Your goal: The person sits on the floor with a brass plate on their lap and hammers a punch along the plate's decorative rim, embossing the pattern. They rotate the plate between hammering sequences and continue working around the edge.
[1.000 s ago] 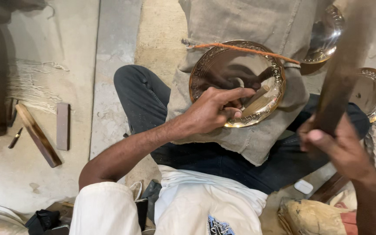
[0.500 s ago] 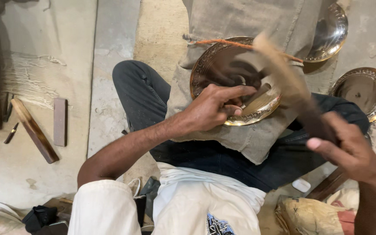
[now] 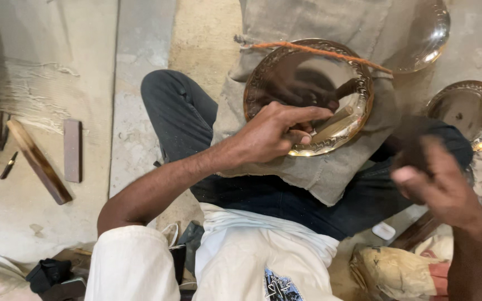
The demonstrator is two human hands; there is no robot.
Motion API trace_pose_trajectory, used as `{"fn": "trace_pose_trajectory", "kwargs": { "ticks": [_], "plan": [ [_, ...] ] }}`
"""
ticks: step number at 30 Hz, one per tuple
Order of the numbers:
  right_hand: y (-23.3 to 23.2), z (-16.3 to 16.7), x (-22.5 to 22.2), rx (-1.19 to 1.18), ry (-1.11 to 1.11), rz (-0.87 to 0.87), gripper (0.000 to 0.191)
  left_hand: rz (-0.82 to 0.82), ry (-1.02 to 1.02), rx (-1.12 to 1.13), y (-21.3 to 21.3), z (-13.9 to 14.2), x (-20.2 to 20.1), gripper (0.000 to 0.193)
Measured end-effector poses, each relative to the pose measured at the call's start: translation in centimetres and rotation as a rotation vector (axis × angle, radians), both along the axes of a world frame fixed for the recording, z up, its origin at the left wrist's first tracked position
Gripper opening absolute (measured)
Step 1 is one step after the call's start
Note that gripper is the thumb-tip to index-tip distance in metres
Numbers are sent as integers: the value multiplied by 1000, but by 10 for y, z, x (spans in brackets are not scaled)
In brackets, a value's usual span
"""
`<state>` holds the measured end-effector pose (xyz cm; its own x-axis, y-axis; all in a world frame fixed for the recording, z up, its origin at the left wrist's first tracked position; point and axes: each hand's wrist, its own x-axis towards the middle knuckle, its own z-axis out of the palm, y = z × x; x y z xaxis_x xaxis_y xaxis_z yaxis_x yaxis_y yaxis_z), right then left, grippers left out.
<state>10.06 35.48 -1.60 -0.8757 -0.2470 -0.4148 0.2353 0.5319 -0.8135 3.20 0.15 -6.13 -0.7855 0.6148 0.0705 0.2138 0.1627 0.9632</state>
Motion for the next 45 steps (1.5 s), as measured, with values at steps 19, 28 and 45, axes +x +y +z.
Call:
{"fn": "trace_pose_trajectory", "kwargs": {
  "ticks": [19,28,45],
  "plan": [
    [16,14,23,-122,410,-190,49,13,-93,39,40,-12,25,54],
    [1,10,30,-131,263,-207,45,78,-47,72,23,-12,44,51],
    [11,-26,50,101,269,-33,60,104,-14,65,19,-42,66,54]
  ]
}}
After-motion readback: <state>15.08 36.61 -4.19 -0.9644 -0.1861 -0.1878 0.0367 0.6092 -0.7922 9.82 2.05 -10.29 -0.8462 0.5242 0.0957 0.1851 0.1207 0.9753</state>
